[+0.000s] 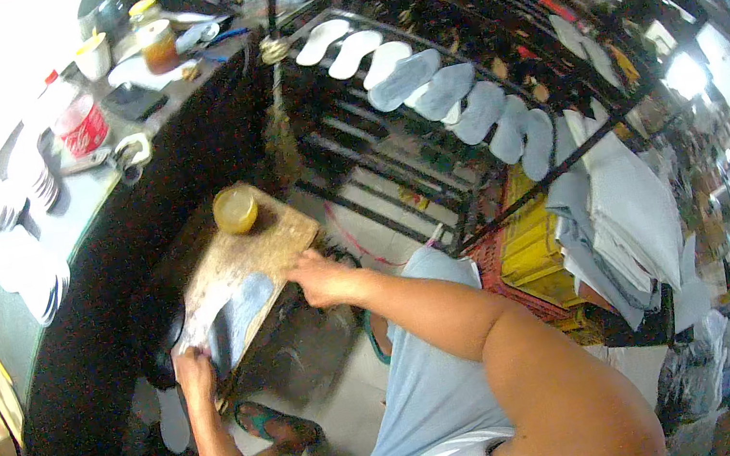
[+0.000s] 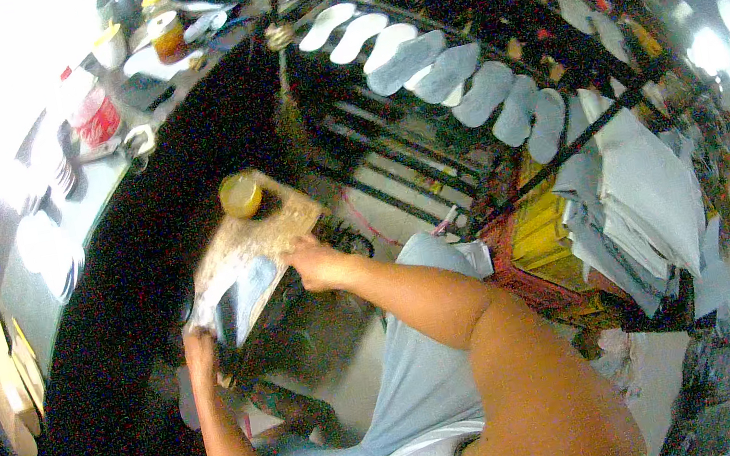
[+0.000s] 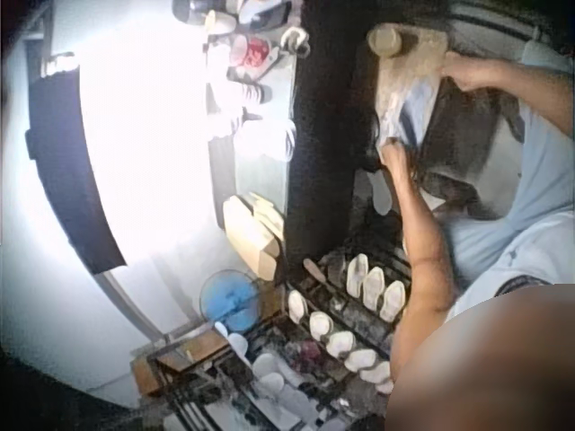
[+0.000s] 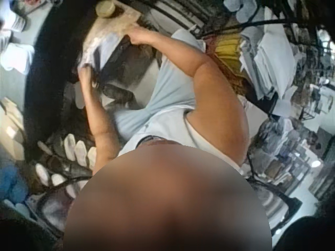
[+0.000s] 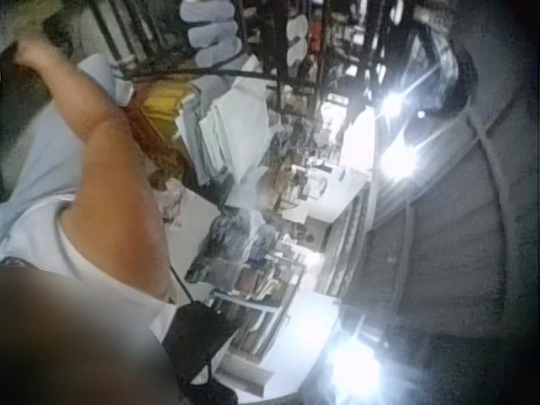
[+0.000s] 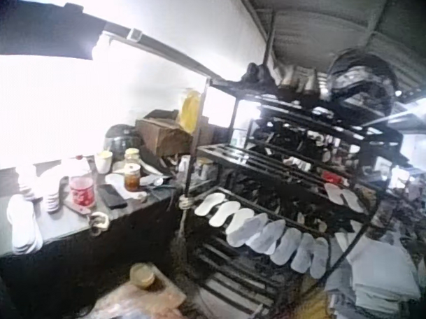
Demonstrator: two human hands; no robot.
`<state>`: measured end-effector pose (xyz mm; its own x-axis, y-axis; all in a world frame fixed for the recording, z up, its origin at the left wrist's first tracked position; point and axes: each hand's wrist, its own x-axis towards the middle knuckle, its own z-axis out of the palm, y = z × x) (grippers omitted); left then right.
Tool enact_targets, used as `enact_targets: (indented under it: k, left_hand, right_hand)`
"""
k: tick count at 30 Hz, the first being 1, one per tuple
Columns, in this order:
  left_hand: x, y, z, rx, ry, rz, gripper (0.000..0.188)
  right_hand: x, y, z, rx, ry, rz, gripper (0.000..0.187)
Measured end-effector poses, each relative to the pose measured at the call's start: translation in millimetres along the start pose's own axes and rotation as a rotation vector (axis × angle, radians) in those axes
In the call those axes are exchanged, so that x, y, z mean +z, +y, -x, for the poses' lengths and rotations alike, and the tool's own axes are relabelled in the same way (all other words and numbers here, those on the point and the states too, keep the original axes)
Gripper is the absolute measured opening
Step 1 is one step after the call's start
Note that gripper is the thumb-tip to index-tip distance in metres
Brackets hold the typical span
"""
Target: The person sits on the floor and repeatedly rubs white shoe insoles on a wooden board using a small yellow tool. They pick up insoles from a nearby rack, rub them on the board, and place them back on the rack.
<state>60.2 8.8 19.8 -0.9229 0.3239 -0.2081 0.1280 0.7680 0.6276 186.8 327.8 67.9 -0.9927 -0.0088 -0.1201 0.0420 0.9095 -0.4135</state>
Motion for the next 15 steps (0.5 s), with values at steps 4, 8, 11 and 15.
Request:
enact_targets:
  k: [4, 8, 11, 15]
  left_hand:
    - [1.1, 4.3, 8.9, -0.076, 0.098, 0.306, 0.031]
    - [-7.3, 18.7, 22.1, -0.253, 0.097, 0.109, 0.043]
    - [-19.3, 37.1, 30.8, -0.131, 0.161, 0.07, 0.045]
    - [-32.3, 80.7, 50.4, 0.158, 0.193, 0.139, 0.041]
  right_hand:
    - [-6.6, -1.1, -2.5, -0.02, 0.05, 0.036, 0.056]
    - [-9.4, -10.3, -1.2, 0.01, 0.008, -0.042, 0.055]
    - [-11.5, -23.3, -6.5, 0.022, 0.159, -0.158, 0.06]
    - [-35.4, -41.1, -10.8, -0.123, 0.349, -0.496, 0.07]
